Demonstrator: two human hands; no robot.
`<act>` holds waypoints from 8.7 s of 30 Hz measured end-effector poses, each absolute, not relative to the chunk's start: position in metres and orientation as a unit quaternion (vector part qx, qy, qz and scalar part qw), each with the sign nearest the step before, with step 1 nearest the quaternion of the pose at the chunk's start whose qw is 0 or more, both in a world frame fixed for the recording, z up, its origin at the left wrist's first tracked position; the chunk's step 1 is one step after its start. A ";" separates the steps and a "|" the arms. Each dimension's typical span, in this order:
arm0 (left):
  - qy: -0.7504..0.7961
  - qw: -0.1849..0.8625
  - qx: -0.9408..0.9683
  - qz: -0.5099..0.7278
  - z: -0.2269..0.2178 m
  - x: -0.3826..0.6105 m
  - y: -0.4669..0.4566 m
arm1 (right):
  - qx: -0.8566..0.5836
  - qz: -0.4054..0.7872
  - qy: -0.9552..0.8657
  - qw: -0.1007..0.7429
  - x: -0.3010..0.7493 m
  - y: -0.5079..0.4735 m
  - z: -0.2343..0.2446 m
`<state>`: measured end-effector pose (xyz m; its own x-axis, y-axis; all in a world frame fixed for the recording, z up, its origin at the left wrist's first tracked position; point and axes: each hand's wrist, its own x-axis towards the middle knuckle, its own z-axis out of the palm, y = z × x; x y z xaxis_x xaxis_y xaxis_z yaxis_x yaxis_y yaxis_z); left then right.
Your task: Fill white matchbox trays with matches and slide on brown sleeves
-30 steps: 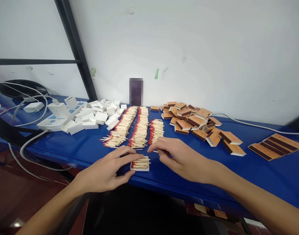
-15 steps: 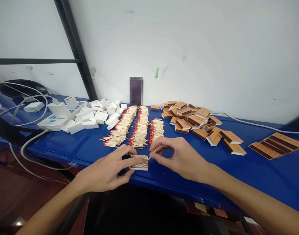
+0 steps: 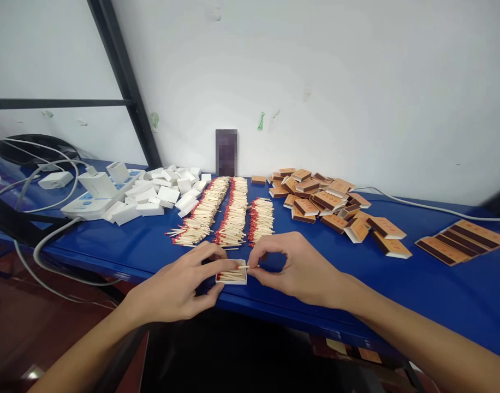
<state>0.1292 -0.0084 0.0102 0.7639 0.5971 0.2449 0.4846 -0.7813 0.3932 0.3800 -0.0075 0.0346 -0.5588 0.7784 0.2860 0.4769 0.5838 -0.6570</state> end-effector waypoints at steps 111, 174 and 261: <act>0.245 0.148 0.939 0.190 0.010 0.127 -0.008 | -0.422 -0.027 -0.885 0.194 0.395 0.007 0.015; 0.243 0.142 0.940 0.192 0.008 0.126 -0.008 | -0.447 0.026 -0.870 0.205 0.400 0.018 0.010; 0.332 0.302 0.856 0.255 0.008 0.126 -0.001 | -0.351 0.237 -0.906 -0.018 0.342 0.021 0.073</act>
<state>0.1256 -0.0006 0.0075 0.6495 0.7231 0.2351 0.4155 -0.5965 0.6867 0.3425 0.0211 0.0735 -0.7531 0.6274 -0.1980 0.6441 0.6416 -0.4166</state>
